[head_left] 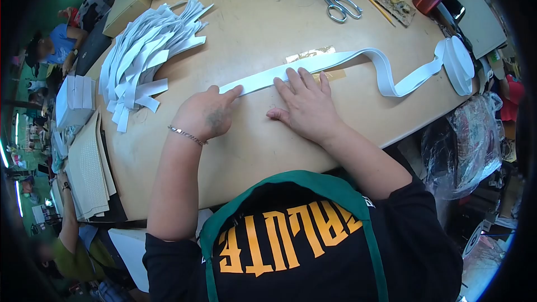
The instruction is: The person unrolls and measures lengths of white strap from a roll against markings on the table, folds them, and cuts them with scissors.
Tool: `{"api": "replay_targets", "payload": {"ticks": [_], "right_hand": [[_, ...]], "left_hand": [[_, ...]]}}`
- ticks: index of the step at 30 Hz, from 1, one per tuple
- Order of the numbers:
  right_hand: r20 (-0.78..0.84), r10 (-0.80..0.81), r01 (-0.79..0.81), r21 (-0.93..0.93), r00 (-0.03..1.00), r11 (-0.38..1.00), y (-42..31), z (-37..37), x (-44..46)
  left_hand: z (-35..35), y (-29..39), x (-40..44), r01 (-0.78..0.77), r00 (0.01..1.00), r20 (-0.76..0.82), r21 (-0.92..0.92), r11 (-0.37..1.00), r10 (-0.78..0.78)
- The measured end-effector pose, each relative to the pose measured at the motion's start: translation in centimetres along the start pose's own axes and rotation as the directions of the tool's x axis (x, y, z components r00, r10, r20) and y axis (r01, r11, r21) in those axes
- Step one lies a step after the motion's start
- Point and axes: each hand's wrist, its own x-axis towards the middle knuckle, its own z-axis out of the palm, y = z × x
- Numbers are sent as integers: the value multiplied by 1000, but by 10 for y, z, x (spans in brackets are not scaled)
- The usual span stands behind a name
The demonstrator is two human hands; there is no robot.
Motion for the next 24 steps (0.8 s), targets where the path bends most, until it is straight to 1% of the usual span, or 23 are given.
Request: {"api": "replay_targets", "payload": {"ticks": [2, 3, 4, 5, 6, 9, 12, 15, 18, 21, 24], "right_hand": [[-4, 3, -3, -1, 1000, 1000, 0, 1, 0], [-5, 3, -3, -1, 1000, 1000, -1, 1, 0], [2, 6, -6, 1, 1000, 1000, -1, 1, -1], [7, 7, -7, 3, 1000, 1000, -1, 0, 0], [12, 7, -7, 4, 1000, 1000, -1, -1, 0], [23, 5, -5, 5, 1000, 1000, -2, -3, 1], [6, 4, -4, -7, 1000, 1000, -2, 1, 0], [25, 7, -7, -8, 1000, 1000, -2, 0, 1], [38, 6, -6, -3, 999, 1000, -2, -1, 2], [11, -2, 2, 33, 1000, 999, 0, -6, 3], [-83, 1, 14, 182, 997, 983, 34, -21, 19]], "left_hand": [[3, -2, 7, 19, 999, -40, 25, 1000, -18], [9, 0, 14, -64, 965, -255, -28, 998, 55], [19, 5, 27, -153, 881, -462, -63, 986, 107], [24, 11, 37, -245, 748, -649, -78, 966, 137], [23, 19, 44, -213, 800, -588, -94, 973, 118], [32, 39, 64, -34, 818, -576, -57, 998, -5], [33, 42, 77, 49, 891, -438, -175, 983, -122], [41, 39, 81, 78, 909, -393, -166, 983, -139], [42, 38, 83, 82, 911, -385, -181, 980, -147], [44, 37, 84, 69, 910, -391, -188, 980, -139], [43, 38, 83, 61, 904, -403, -206, 977, -142]]}}
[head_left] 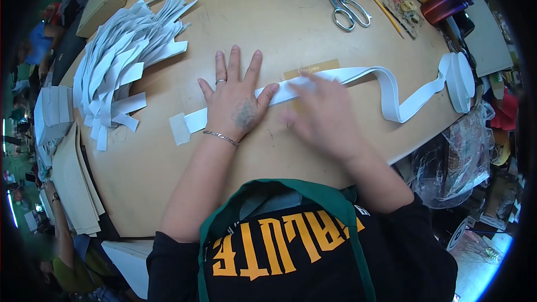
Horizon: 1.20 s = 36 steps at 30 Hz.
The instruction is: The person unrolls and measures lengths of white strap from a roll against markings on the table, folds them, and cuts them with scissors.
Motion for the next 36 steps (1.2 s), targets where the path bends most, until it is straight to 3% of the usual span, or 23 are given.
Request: {"api": "replay_targets", "payload": {"ticks": [2, 4, 6, 7, 9, 12, 15, 21, 24, 27, 30, 32, 34, 35, 36], "right_hand": [[-253, 33, -33, 5, 967, 999, 44, -13, 30], [-322, 134, -175, -102, 937, 979, 91, -30, 61], [-189, 371, -401, -157, 909, 902, 124, -36, 83], [-118, 393, -409, -188, 912, 893, 134, -37, 90], [30, 434, -414, -250, 900, 875, 150, -34, 99], [43, 412, -388, -260, 910, 884, 164, -31, 110], [285, 527, -378, -442, 800, 813, 154, -41, 138], [451, 622, -273, -623, 640, 733, 128, -53, 171], [462, 649, -586, -295, 604, 755, 155, -53, 173], [469, 629, -781, 289, 620, 554, 170, -63, 156], [386, 567, -638, 686, 727, 351, 149, -74, 119], [348, 381, -509, 686, 857, 519, 115, -93, 81], [338, 350, -487, 622, 873, 613, 84, -109, 32], [319, 420, -520, 639, 850, 567, 69, -107, 1], [344, 334, -469, 760, 877, 449, 66, -100, -35]], "left_hand": [[3, -1, -1, 1, 1000, -10, 8, 1000, -1], [3, -1, -2, 0, 1000, -16, 11, 1000, 0], [3, -1, -1, 4, 1000, -21, 4, 1000, -4], [2, 0, -1, 3, 1000, -21, 2, 1000, -3], [1, 0, -1, 7, 1000, -19, -2, 1000, -7], [3, -2, -2, -8, 999, -42, -7, 1000, 7], [3, -1, -2, -1, 1000, -29, -5, 1000, 1], [2, -1, -2, 10, 1000, -21, -39, 999, -10], [2, -1, -1, 16, 1000, -11, -40, 999, -17], [0, 0, -2, 16, 1000, -11, -43, 999, -17], [0, -1, -1, 19, 1000, -8, -42, 999, -19], [1, -1, -1, 16, 1000, -16, -43, 999, -17], [1, -1, -2, 16, 1000, -15, -48, 999, -17], [0, 0, -2, 16, 1000, -13, -49, 999, -17], [0, 0, -2, 13, 1000, -12, -50, 999, -14]]}}
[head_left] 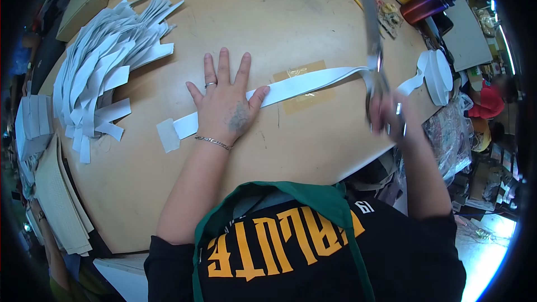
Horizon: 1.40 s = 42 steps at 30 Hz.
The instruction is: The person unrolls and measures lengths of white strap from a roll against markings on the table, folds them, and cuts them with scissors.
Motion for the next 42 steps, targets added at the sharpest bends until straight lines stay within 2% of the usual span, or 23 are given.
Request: {"api": "replay_targets", "payload": {"ticks": [1, 2, 3, 4, 5, 7, 10, 13, 16, 19, 28, 42], "right_hand": [[20, 150, -149, -42, 988, 988, 1, 10, -29], [124, 389, -385, -56, 913, 921, 11, 14, -53], [198, 422, -447, 100, 885, 889, 3, 30, -71], [295, 435, -476, 84, 851, 875, 8, 35, -88], [298, 543, -588, 82, 785, 805, 7, 46, -99], [320, 518, -539, -28, 793, 842, 27, 54, -116], [321, 490, -513, -16, 810, 858, 31, 58, -118], [315, 547, -536, -128, 776, 834, 37, 55, -117], [287, 541, -541, -89, 790, 837, 27, 64, -112], [260, 583, -564, -152, 770, 812, 26, 67, -109], [200, 611, -613, -60, 766, 788, 22, 86, -87], [118, 609, -610, -28, 784, 792, 25, 97, -82]], "left_hand": [[0, 0, 0, 0, 1000, -1, 3, 1000, 0], [1, -1, 0, -3, 1000, -1, 6, 1000, 3], [1, -1, 0, -7, 1000, -3, 10, 1000, 7], [2, -1, 0, -8, 1000, -3, 15, 1000, 8], [2, -1, 0, -8, 1000, -5, 19, 1000, 8], [4, -1, 0, -8, 1000, -9, 22, 1000, 8], [4, -2, 0, -2, 1000, -13, 18, 1000, 2], [3, -2, 0, 4, 1000, -14, 10, 1000, -3], [5, -2, 0, 8, 1000, -15, -1, 1000, -8], [5, -2, 0, 9, 1000, -10, 1, 1000, -9], [2, -1, 0, 18, 1000, 10, -3, 1000, -18], [4, -1, 0, 11, 1000, -8, 19, 1000, -11]]}}
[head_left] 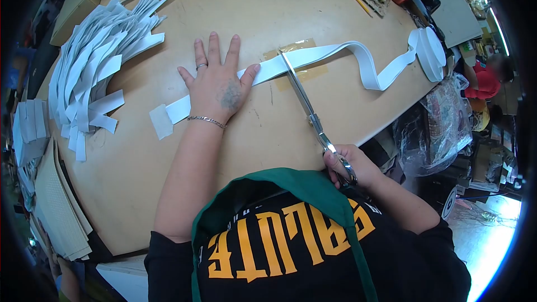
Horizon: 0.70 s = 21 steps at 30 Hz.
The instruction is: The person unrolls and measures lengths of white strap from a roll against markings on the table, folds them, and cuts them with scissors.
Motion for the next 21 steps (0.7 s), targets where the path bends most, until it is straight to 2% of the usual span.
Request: {"api": "replay_targets", "payload": {"ticks": [4, 16, 21], "right_hand": [[4, -27, 27, -10, 1000, 1000, -3, 1, -1], [-26, 32, -33, -42, 999, 999, -3, 5, 1], [-8, 47, -46, 25, 999, 999, -3, 1, 0]], "left_hand": [[-1, 0, 0, -1, 1000, 5, -5, 1000, 1], [-2, 0, 0, -5, 1000, 10, -2, 1000, 5], [-1, 0, 0, -10, 1000, 0, -12, 1000, 10]]}}
